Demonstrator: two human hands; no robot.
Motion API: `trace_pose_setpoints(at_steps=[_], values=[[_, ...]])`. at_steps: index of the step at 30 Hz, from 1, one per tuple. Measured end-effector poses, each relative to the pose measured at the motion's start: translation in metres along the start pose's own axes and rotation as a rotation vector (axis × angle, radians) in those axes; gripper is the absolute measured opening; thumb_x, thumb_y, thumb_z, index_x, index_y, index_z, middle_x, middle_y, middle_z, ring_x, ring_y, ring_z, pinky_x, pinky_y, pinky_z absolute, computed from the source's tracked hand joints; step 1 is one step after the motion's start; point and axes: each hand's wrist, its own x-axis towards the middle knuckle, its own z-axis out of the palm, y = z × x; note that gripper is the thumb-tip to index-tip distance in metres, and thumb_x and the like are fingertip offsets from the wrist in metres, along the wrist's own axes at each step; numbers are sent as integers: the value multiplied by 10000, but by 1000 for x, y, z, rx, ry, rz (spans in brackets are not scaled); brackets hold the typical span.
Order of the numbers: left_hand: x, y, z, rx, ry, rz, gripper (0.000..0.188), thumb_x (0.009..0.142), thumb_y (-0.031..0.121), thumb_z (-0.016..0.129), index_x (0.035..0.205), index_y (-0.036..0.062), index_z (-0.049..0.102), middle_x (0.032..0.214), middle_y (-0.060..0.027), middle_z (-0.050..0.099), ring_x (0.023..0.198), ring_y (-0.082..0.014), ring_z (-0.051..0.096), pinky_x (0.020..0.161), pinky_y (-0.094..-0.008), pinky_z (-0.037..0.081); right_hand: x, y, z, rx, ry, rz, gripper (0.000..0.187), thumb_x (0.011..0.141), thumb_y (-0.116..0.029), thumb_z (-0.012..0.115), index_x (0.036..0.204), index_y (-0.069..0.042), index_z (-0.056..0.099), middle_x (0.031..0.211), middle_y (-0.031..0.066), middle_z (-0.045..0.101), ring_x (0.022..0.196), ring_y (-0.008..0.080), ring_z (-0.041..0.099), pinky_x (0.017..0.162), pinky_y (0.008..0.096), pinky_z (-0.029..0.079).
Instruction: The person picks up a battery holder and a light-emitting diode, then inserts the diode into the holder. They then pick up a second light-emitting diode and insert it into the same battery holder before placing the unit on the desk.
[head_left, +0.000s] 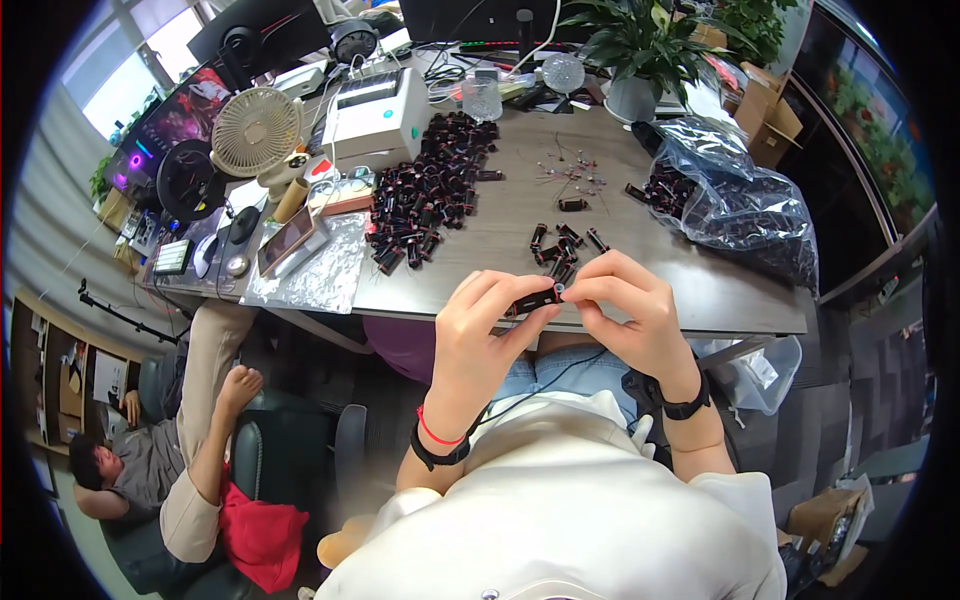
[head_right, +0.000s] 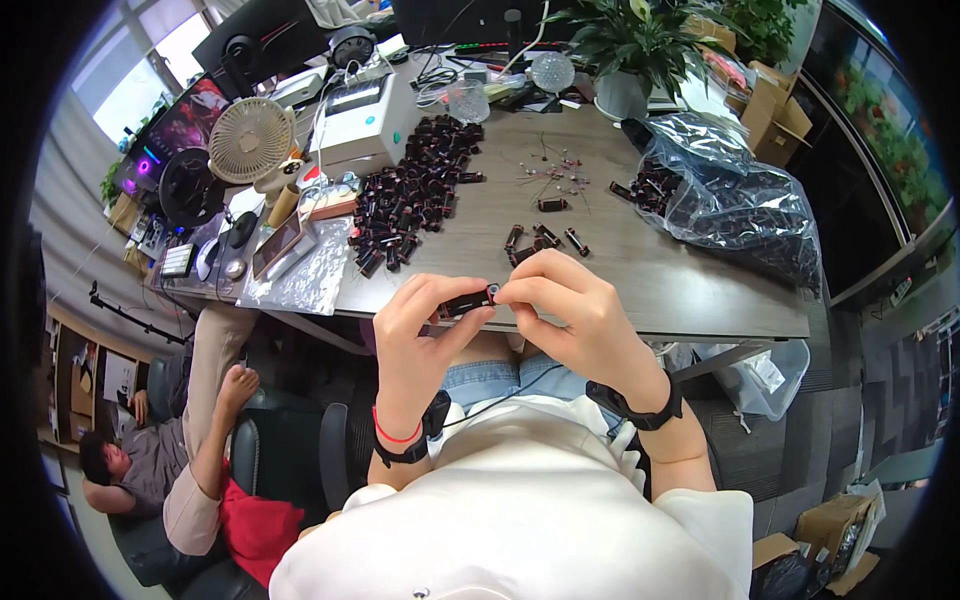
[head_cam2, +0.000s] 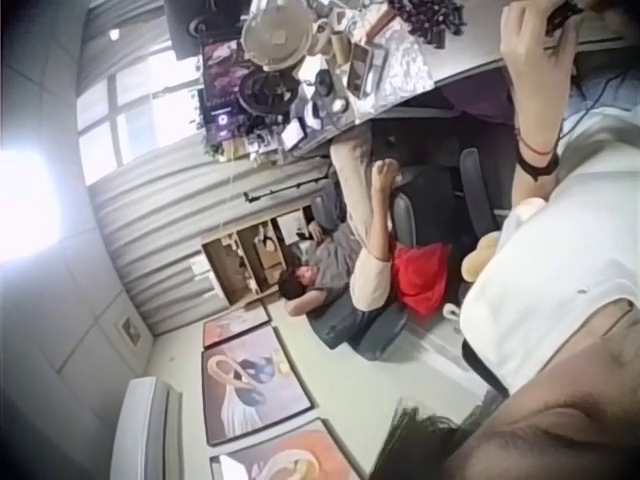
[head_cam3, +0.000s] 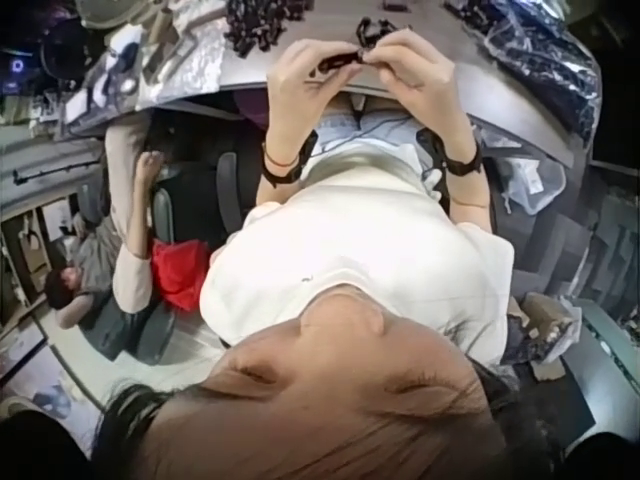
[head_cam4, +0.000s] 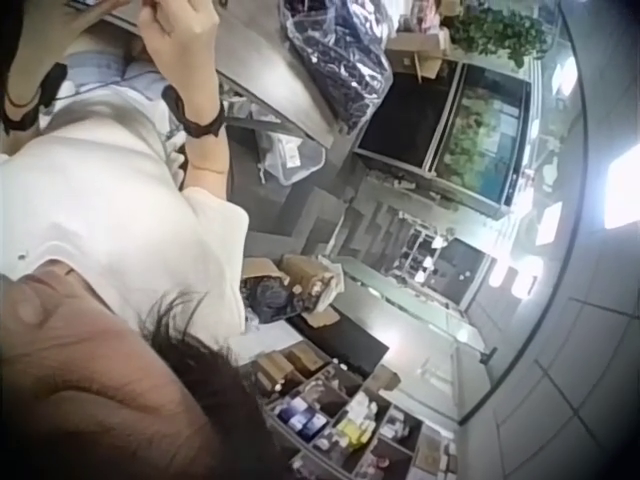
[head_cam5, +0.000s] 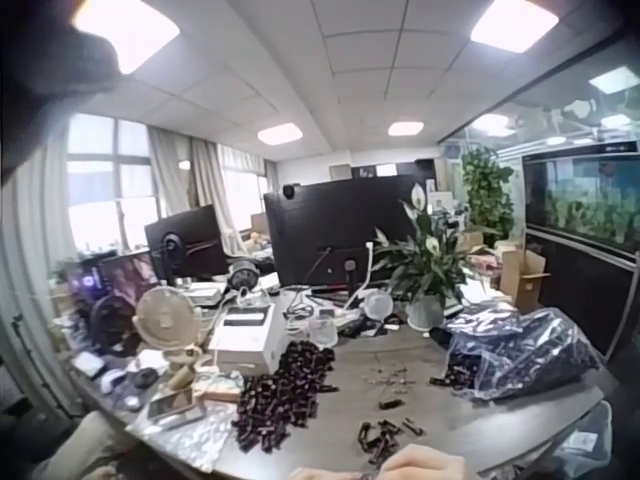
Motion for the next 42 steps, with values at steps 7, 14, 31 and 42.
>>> trace_pose_setpoints(at_steps=[7, 14, 31, 42], values=[[-2, 0, -10, 16, 36, -3, 236, 716, 37, 782, 935, 48, 696, 819, -58, 656, 673, -151, 606, 578, -242, 471, 14, -3, -2, 52, -107, -29, 223, 694, 101, 618, 874, -19, 671, 862, 80, 616, 761, 198, 617, 662, 275, 498], [-9, 1, -18, 24, 67, -30, 235, 718, 40, 782, 936, 52, 695, 812, -52, 653, 659, -144, 592, 566, -234, 462, 28, -3, 1, 141, -236, -22, 224, 689, 107, 617, 871, -12, 670, 870, 82, 623, 764, 199, 614, 666, 281, 496], [-30, 14, -41, 149, 173, -143, 237, 712, 51, 794, 927, 40, 695, 805, -56, 652, 664, -144, 590, 588, -240, 460, 52, 1, 25, 355, -413, -109, 182, 722, 93, 633, 868, -15, 645, 848, 84, 628, 743, 200, 619, 649, 280, 489], [-33, 38, -51, 468, 207, -59, 224, 688, 155, 815, 884, 109, 717, 778, -10, 657, 665, -153, 590, 524, -264, 374, 50, 1, 33, 469, -410, -203, 175, 738, 87, 651, 875, -22, 647, 865, 77, 622, 750, 213, 626, 649, 286, 495]])
